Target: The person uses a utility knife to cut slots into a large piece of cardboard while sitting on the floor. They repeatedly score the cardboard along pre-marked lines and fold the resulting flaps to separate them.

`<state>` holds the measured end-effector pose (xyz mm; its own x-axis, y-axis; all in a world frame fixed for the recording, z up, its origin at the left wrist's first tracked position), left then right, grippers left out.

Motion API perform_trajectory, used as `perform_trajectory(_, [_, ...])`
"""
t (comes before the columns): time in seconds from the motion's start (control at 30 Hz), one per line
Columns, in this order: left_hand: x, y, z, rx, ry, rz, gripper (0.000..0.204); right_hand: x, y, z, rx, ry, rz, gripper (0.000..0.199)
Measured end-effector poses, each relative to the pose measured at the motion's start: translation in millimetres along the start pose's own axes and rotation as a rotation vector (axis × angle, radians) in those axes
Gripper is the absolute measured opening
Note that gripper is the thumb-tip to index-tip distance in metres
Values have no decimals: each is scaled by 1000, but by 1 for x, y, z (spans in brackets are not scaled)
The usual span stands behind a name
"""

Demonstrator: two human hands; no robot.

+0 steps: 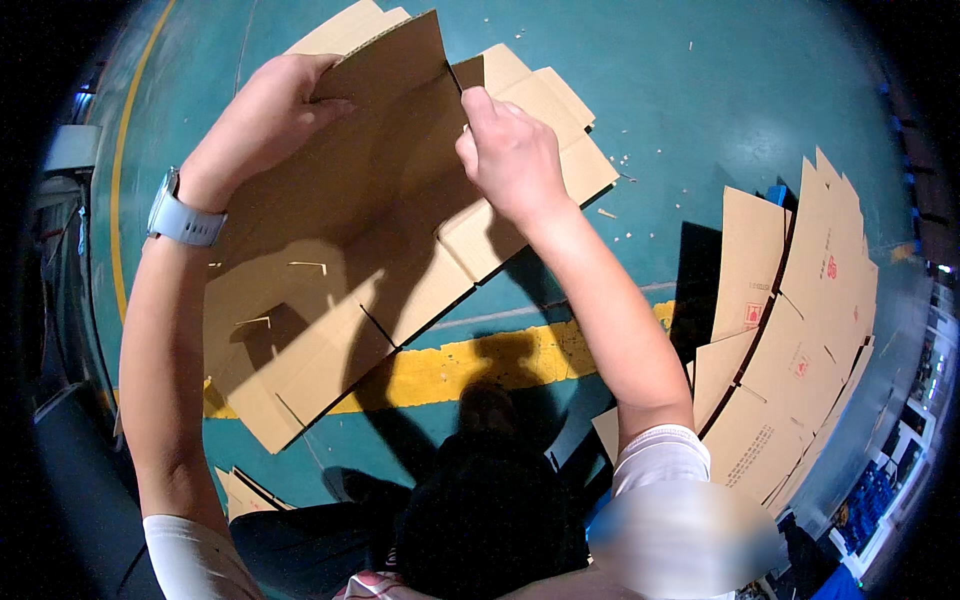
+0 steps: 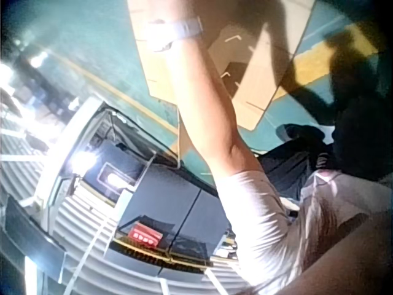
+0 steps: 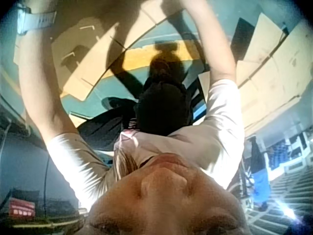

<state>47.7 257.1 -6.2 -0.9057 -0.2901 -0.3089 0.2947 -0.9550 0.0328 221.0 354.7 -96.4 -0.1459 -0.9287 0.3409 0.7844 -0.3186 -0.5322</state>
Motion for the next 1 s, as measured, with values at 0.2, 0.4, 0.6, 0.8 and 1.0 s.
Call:
perform_trajectory(0.2, [7, 0, -3, -20, 15, -30, 27, 1, 13, 20, -118, -91, -124, 20])
perform_trajectory(0.4, [7, -5, -3, 62, 28, 17, 27, -34, 5, -7, -220, -881, -548, 26])
perform_trajectory(0.6, [5, -7, -4, 129, 0, 115, 28, -26, -1, -25, -376, -1084, -630, 37])
perform_trajectory(0.8, [11, -8, -6, 100, 8, 80, 28, -10, -6, -11, -246, -252, -216, 37])
perform_trajectory(1.0, [8, -9, -3, 76, 1, 77, 28, -4, -12, -3, -190, -20, 10, 38])
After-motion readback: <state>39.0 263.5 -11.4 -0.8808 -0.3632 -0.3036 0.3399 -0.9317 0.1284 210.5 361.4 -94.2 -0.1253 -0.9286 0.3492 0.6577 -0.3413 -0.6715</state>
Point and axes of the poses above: each hand's wrist, its own y-axis away from the middle knuckle, its own z-axis out of the back of the hand, x = y × z, the point moved 4 cm from there along -y, towards the middle knuckle, and after that the axes turned 8 degrees about z, right-handed, at the moved point
